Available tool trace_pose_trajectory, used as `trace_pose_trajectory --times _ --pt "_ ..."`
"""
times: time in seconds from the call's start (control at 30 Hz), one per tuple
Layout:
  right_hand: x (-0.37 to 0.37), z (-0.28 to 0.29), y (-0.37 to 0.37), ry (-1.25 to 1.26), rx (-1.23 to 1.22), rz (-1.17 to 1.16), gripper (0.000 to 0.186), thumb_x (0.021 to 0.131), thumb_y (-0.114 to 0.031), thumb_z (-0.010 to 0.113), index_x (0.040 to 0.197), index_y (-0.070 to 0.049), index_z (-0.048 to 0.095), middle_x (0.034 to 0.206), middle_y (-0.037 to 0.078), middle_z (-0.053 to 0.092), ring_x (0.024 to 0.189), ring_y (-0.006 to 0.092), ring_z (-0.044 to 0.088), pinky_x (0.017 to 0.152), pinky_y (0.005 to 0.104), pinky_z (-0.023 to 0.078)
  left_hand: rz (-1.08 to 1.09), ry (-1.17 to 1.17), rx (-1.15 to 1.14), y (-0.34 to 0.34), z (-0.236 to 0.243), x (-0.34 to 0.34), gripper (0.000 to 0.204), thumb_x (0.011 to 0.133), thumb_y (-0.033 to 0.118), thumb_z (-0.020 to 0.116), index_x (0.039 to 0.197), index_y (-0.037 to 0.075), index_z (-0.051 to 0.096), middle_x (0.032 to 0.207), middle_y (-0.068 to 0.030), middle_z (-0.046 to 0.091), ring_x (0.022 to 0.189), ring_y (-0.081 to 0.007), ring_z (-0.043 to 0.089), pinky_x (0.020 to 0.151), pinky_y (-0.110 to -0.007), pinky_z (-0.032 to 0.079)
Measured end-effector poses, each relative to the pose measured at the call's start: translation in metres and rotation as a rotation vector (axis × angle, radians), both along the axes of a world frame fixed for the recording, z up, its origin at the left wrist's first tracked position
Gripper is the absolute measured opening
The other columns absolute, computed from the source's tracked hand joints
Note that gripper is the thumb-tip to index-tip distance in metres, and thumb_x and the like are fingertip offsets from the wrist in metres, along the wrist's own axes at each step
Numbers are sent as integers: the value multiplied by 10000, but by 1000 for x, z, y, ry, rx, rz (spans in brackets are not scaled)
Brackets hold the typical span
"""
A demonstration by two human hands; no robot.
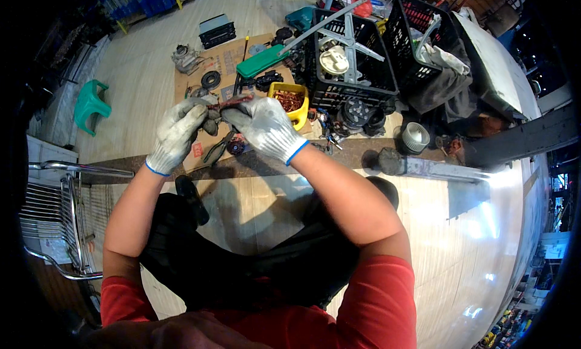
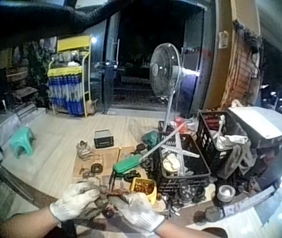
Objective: The person, wearing gloves, works on an alternator component by hand and with pliers, handling wires and smaller metal parts on a cardboard work surface on the floor.
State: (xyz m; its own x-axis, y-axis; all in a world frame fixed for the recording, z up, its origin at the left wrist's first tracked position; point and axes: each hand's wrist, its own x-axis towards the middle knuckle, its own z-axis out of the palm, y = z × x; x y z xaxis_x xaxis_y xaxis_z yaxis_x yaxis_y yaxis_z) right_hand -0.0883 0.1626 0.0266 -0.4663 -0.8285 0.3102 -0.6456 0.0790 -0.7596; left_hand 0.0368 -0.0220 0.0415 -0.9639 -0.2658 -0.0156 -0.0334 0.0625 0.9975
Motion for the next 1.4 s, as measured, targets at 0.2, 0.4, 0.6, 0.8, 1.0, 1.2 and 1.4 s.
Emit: trace_pose_trajectory --times 0.2,0.4,0.6,0.8,1.0,1.2,1.4 --pt "-17 6 3 220 -64 128 309 784 -167 732 1072 -62 703 935 170 694 859 367 670 731 420 532 -174 -130 -170 -15 11 4 326 969 259 616 1010 -61 663 897 -106 688 780 -158 640 709 -298 526" --pt "-23 11 6 338 60 154 273 828 -158 684 1093 -96 702 996 149 709 889 365 684 771 435 559 -298 -73 -469 -18 28 7 311 905 271 645 927 -37 680 826 -117 673 737 -196 630 697 -343 513" --pt "-34 -1 9 495 173 97 220 889 -219 675 1068 -100 722 982 121 713 896 331 692 779 405 569 -412 -57 -764 -11 35 8 290 891 265 654 892 -22 692 737 -145 656 699 -274 644 691 -393 518" --pt "-23 18 12 560 214 20 193 916 -268 676 984 -93 721 905 108 703 828 315 688 719 404 567 -244 52 -1120 -12 22 6 203 891 207 650 870 13 706 760 -182 662 746 -369 654 708 -443 524" --pt "1 21 8 525 145 -81 224 921 -278 670 966 -63 715 841 136 701 762 343 687 659 413 563 -19 78 -1208 -16 10 -2 231 924 232 625 913 14 699 810 -207 659 797 -393 659 716 -470 520" --pt "15 -2 -4 348 163 -176 235 937 -268 640 991 -51 713 848 172 694 768 369 683 646 438 548 192 42 -1029 -8 15 -3 312 967 290 588 974 2 709 857 -222 679 809 -381 668 731 -440 519" --pt "13 -20 -17 239 86 -210 466 962 -392 531 1157 0 689 917 230 715 833 354 715 737 438 565 321 -84 -538 -12 14 -4 394 976 350 612 1004 -30 711 867 -165 716 797 -243 673 759 -354 506"
